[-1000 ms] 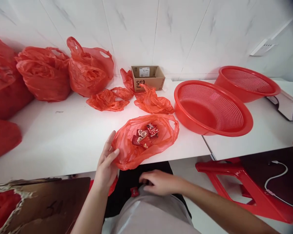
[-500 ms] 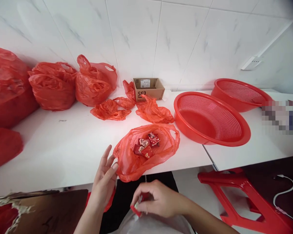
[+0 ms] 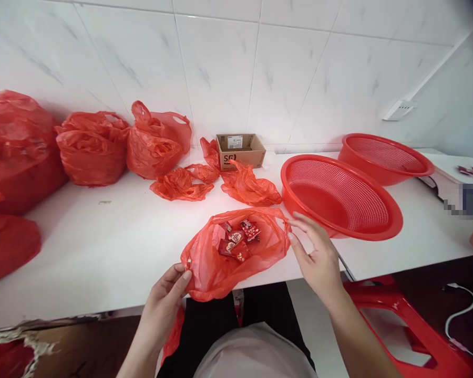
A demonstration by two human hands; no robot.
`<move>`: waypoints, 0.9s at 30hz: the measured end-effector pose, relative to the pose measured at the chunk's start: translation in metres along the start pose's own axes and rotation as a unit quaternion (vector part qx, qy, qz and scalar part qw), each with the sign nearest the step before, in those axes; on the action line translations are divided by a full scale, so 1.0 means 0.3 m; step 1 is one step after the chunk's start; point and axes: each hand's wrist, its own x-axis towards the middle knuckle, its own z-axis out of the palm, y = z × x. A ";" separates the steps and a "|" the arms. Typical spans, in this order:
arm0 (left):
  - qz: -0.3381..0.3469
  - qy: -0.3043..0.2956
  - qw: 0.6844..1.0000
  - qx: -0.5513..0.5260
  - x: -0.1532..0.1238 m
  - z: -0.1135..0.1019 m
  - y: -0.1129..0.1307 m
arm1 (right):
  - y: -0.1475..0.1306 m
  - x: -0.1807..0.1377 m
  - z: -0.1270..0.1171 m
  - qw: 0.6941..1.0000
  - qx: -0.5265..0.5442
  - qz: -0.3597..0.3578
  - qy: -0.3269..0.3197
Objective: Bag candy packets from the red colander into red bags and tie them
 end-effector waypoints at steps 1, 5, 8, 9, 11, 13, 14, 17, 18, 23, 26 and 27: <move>0.004 0.003 1.000 0.003 0.000 -0.004 -0.003 | 0.020 -0.020 0.003 1.000 0.003 0.017 -0.008; 0.027 0.010 1.000 0.008 0.031 -0.013 0.032 | 0.072 -0.030 0.039 0.985 0.096 0.124 -0.068; 0.099 0.011 0.995 0.010 0.069 0.006 0.165 | 0.027 0.083 0.006 0.971 0.195 0.122 -0.064; 0.143 0.011 0.990 -0.001 0.077 0.021 0.229 | -0.006 0.137 -0.022 0.968 0.225 0.103 -0.042; 0.237 -0.005 0.969 -0.071 0.081 0.065 0.364 | -0.090 0.246 -0.085 0.962 0.265 0.051 0.031; 0.301 -0.022 0.946 -0.117 0.070 0.121 0.480 | -0.177 0.332 -0.139 0.947 0.302 -0.021 0.105; 0.319 -0.036 0.939 -0.124 0.063 0.149 0.523 | -0.215 0.362 -0.155 0.942 0.312 -0.047 0.115; 0.328 -0.074 0.935 -0.107 0.052 0.215 0.585 | -0.289 0.411 -0.170 0.948 0.305 -0.076 0.042; 0.326 -0.081 0.937 -0.100 0.054 0.226 0.589 | -0.299 0.420 -0.168 0.950 0.302 -0.075 0.022; 0.324 -0.080 0.943 0.000 0.094 0.217 0.578 | -0.312 0.466 -0.171 0.938 0.337 -0.070 0.033; 0.338 -0.034 0.935 0.101 0.117 0.192 0.589 | -0.318 0.496 -0.179 0.945 0.323 -0.052 0.004; 0.343 -0.020 0.931 0.124 0.120 0.184 0.597 | -0.318 0.505 -0.178 0.943 0.330 -0.049 0.021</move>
